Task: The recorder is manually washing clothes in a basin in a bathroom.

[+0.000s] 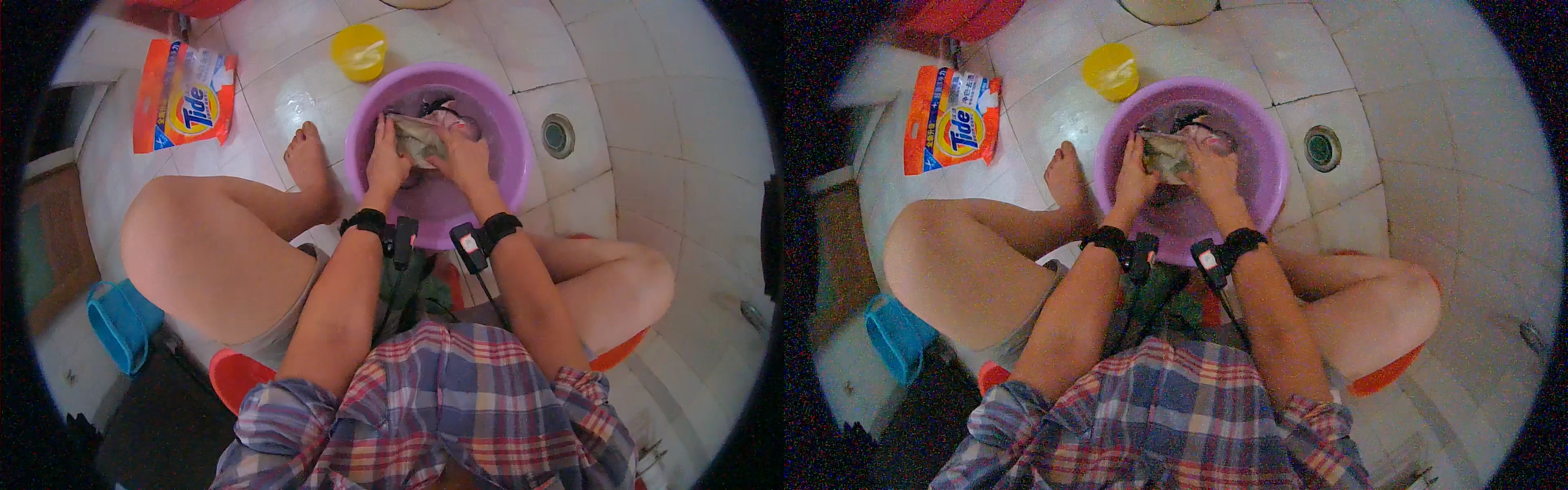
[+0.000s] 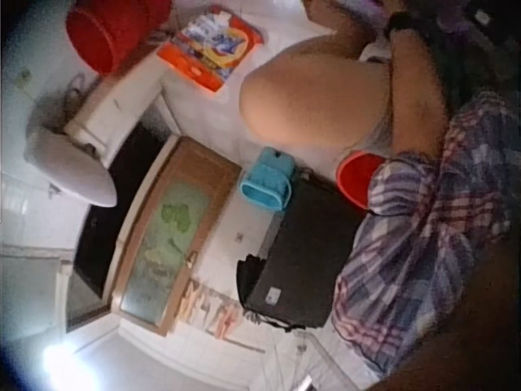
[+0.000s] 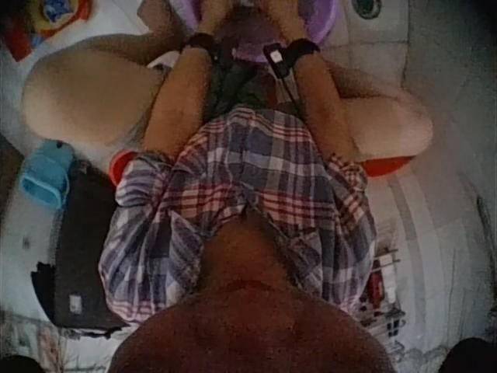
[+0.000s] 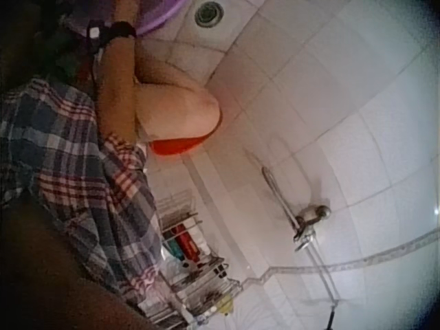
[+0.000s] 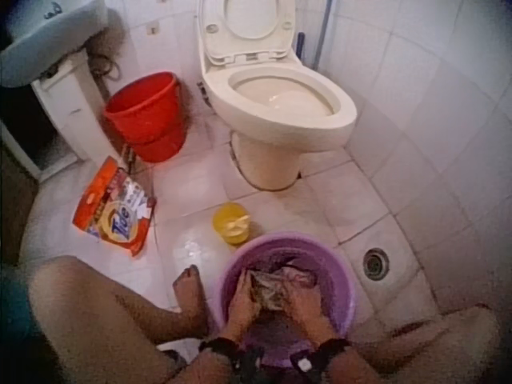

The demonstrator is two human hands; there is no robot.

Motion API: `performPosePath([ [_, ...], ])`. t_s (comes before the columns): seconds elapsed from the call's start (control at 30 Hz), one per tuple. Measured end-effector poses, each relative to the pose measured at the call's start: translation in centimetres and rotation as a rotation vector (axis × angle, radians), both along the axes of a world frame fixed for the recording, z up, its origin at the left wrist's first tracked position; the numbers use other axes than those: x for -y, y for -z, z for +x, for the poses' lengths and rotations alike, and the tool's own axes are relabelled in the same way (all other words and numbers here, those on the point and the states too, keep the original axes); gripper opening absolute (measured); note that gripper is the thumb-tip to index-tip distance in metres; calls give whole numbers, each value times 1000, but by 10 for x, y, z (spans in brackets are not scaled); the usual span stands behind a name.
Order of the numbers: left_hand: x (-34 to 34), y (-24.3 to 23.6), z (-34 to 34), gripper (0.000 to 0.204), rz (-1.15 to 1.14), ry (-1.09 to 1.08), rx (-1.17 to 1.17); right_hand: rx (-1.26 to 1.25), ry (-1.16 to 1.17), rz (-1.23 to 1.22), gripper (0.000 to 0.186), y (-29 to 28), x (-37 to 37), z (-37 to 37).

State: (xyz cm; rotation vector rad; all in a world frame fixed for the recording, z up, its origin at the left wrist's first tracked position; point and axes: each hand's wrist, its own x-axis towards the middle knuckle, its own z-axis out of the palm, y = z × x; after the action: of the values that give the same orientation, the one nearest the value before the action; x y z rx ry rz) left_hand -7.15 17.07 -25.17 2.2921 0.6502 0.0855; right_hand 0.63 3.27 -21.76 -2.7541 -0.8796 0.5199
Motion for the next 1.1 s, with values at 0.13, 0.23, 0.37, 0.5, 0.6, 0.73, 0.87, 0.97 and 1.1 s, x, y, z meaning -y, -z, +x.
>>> performPosePath([
  [0.13,11,-10,12,74,2,104,-192,150,-23,-43,74,11,11,2],
  [0.23,16,-3,20,72,10,181,-285,-84,50,-156,80,18,14,4],
  [0.37,31,15,25,72,78,184,-390,-62,64,-133,81,48,27,1],
  [0.5,28,36,20,79,271,266,-451,-45,66,-138,84,57,25,-3],
  [0.6,25,30,28,87,259,304,-467,-73,104,-139,86,56,22,0],
  [0.73,26,8,35,84,117,206,-458,-71,152,-59,81,49,24,4],
  [0.87,23,-25,41,63,76,137,-365,-197,154,-39,66,23,24,22],
  [0.97,16,-59,48,60,-2,168,-261,-76,-22,-140,54,-20,23,34],
  [1.1,13,-129,51,58,-15,189,-53,-39,-32,-180,52,-105,24,37],
])
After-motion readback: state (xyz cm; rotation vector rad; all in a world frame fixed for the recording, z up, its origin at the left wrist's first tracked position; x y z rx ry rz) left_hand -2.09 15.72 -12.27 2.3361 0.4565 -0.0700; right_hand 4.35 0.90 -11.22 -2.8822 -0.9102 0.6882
